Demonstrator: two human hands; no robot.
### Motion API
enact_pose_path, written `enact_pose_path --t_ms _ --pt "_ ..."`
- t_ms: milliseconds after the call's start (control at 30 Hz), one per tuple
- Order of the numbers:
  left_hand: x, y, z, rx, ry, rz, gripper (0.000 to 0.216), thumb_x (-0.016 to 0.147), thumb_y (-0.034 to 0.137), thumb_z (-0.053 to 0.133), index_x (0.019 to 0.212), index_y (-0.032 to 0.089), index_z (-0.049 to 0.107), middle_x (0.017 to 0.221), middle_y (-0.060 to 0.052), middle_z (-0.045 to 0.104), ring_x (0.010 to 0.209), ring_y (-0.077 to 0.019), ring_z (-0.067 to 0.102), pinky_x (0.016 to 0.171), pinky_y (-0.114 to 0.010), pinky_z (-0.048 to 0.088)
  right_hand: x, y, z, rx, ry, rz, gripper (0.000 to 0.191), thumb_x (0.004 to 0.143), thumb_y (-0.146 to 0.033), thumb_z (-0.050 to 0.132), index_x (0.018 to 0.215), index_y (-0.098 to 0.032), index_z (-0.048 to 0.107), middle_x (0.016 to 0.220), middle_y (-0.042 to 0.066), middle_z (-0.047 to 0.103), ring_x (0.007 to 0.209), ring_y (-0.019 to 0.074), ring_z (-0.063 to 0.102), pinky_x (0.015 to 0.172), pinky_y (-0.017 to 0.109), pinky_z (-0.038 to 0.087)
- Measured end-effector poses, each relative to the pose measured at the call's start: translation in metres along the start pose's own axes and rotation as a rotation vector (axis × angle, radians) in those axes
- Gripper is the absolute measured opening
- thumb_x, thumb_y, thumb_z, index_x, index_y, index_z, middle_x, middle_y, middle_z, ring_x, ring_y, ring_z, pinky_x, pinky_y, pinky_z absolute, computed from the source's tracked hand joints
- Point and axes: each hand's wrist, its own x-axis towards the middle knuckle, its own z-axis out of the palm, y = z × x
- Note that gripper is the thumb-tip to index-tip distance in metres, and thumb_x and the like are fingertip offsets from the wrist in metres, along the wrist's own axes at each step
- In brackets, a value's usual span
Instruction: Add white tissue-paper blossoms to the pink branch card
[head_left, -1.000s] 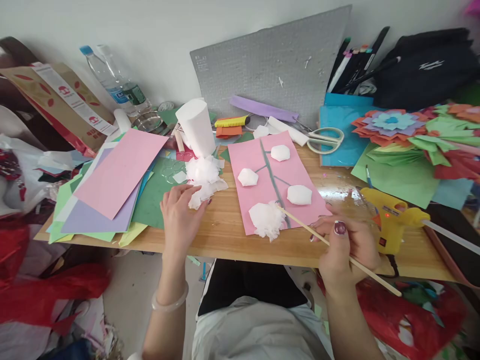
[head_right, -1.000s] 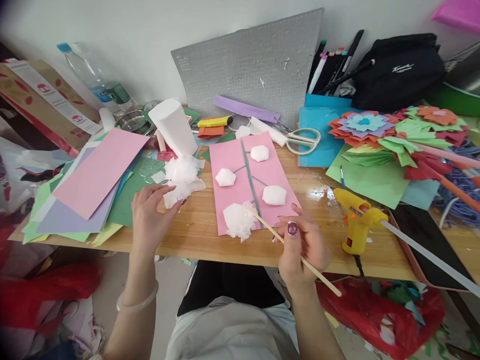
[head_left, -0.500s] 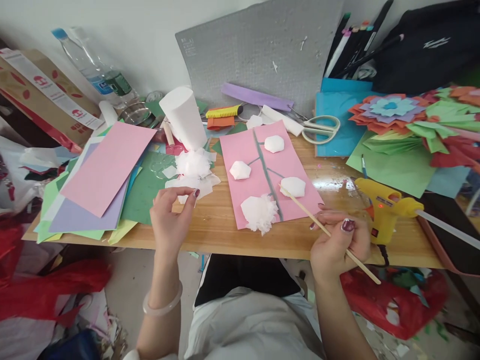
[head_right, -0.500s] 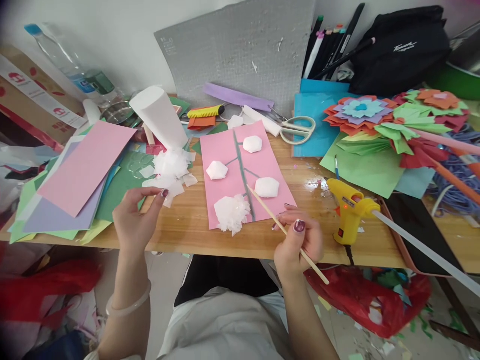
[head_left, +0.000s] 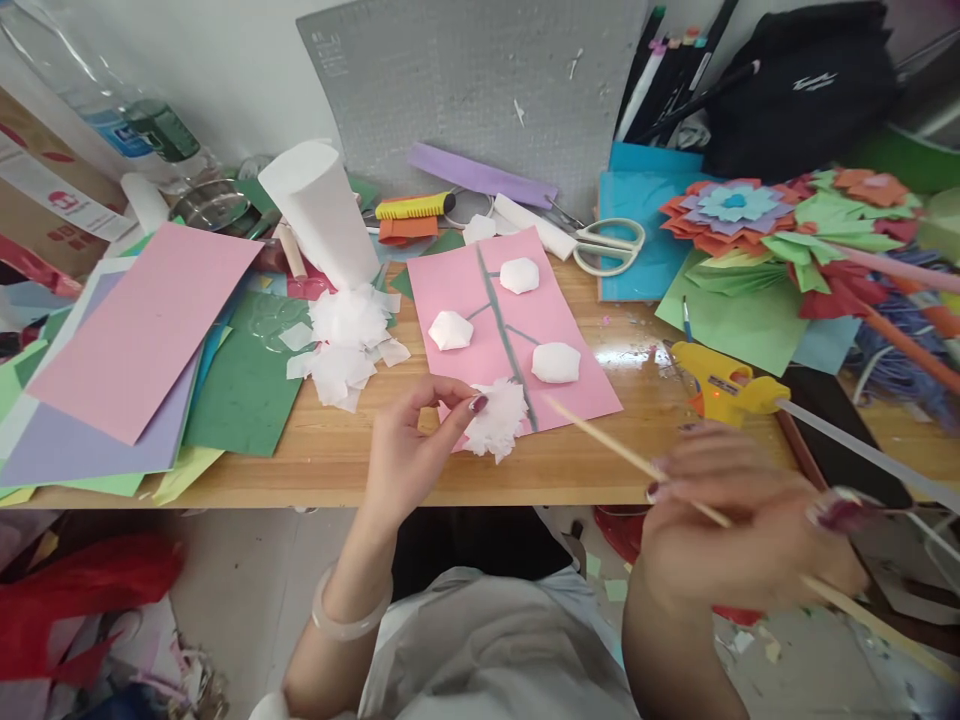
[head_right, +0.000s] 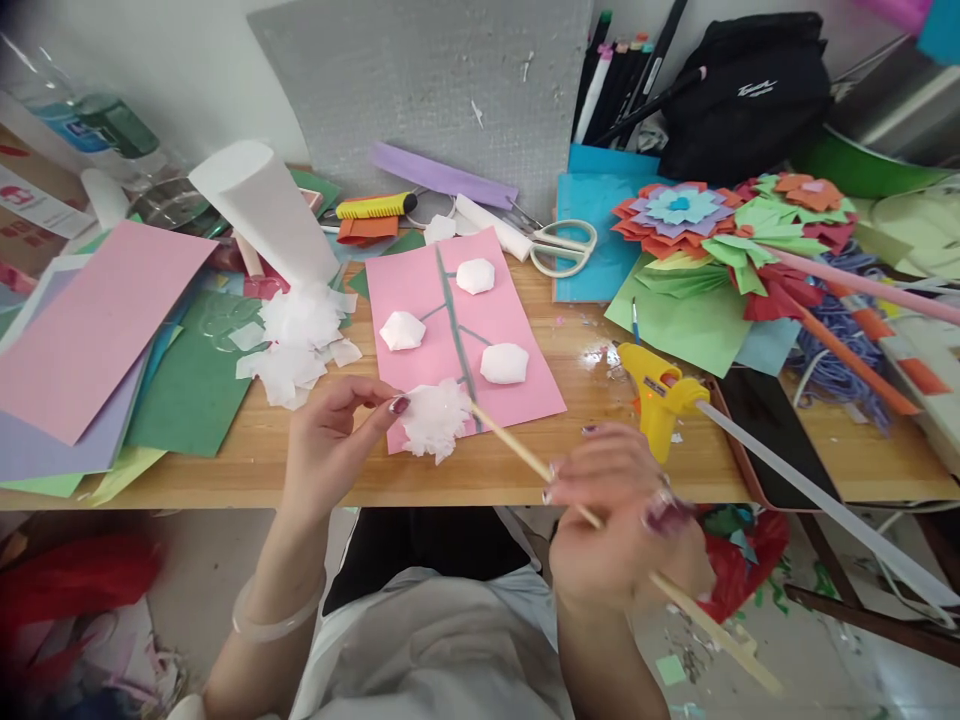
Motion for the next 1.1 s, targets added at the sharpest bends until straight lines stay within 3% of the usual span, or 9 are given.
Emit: enact_pose_path --t_ms 33,133,300,467,600,733,900,1100 --pt "0.000 0.001 0.001 -0.032 0.002 -0.018 0.007 0.082 0.026 0.075 0.080 0.021 0.071 0.078 -0.001 0.070 0.073 -0.0122 0.060 0.071 -0.026 0.049 0.002 -0.001 0.007 -0.016 0.015 -0.025 0.045 0.093 -0.041 0.057 0.052 -0.023 0.061 0.048 -0.004 0.054 0.048 0.0145 0.054 0.064 0.036 0.049" --pt "0.001 0.002 0.001 -0.116 -0.016 -0.067 0.008 0.082 0.027 0.075 0.081 0.020 0.071 0.079 0.000 0.070 0.071 -0.0110 0.061 0.070 -0.024 0.051 0.003 -0.002 0.020 0.033 -0.083 0.117 0.046 0.097 -0.033 0.053 0.054 -0.021 0.060 0.047 -0.003 0.054 0.050 0.0137 0.055 0.060 0.032 0.046" --pt "-0.002 0.002 0.001 -0.088 -0.050 -0.134 0.009 0.080 0.026 0.076 0.082 0.019 0.071 0.082 -0.002 0.072 0.077 -0.0131 0.067 0.070 -0.023 0.054 0.002 -0.004 0.016 0.256 -0.210 0.301 0.051 0.098 -0.030 0.049 0.049 -0.020 0.057 0.042 -0.003 0.048 0.047 0.0118 0.050 0.061 0.031 0.044" --pt "-0.008 0.003 0.003 -0.082 -0.097 -0.175 0.010 0.080 0.025 0.075 0.087 0.018 0.071 0.085 -0.003 0.074 0.080 -0.0144 0.071 0.071 -0.023 0.056 0.001 -0.003 0.016 0.286 -0.196 0.334 0.051 0.098 -0.029 0.049 0.049 -0.020 0.057 0.041 -0.003 0.047 0.047 0.0123 0.049 0.062 0.032 0.044" --pt "-0.012 0.003 0.002 -0.121 -0.175 -0.152 0.016 0.085 0.020 0.069 0.101 0.020 0.070 0.099 -0.004 0.073 0.091 -0.0148 0.070 0.082 -0.024 0.057 -0.001 0.002 0.018 0.282 -0.208 0.323 0.050 0.098 -0.026 0.048 0.050 -0.021 0.059 0.041 -0.003 0.047 0.047 0.0132 0.050 0.064 0.033 0.045" --pt "-0.014 0.006 0.002 -0.216 -0.205 -0.174 0.023 0.091 0.022 0.062 0.114 0.020 0.065 0.098 -0.005 0.074 0.091 -0.0140 0.070 0.079 -0.023 0.057 -0.003 0.004 0.018 0.283 -0.214 0.325 0.049 0.098 -0.025 0.047 0.051 -0.021 0.060 0.042 -0.003 0.048 0.048 0.0133 0.050 0.063 0.033 0.044" --pt "-0.013 0.008 0.004 -0.337 -0.215 -0.221 0.035 0.083 0.021 0.073 0.116 0.018 0.060 0.093 -0.005 0.075 0.090 -0.0163 0.072 0.084 -0.028 0.059 -0.005 0.005 0.019 0.278 -0.230 0.365 0.050 0.097 -0.032 0.050 0.049 -0.021 0.059 0.043 -0.002 0.049 0.049 0.0142 0.051 0.062 0.033 0.043" --pt "-0.012 0.006 0.002 -0.346 -0.145 -0.216 0.045 0.078 0.017 0.076 0.119 0.019 0.058 0.096 -0.003 0.074 0.079 -0.0110 0.070 0.079 -0.024 0.060 -0.001 0.010 0.016 0.337 -0.083 0.523 0.049 0.094 -0.037 0.052 0.047 -0.023 0.052 0.039 -0.005 0.041 0.046 0.0121 0.044 0.068 0.032 0.045"
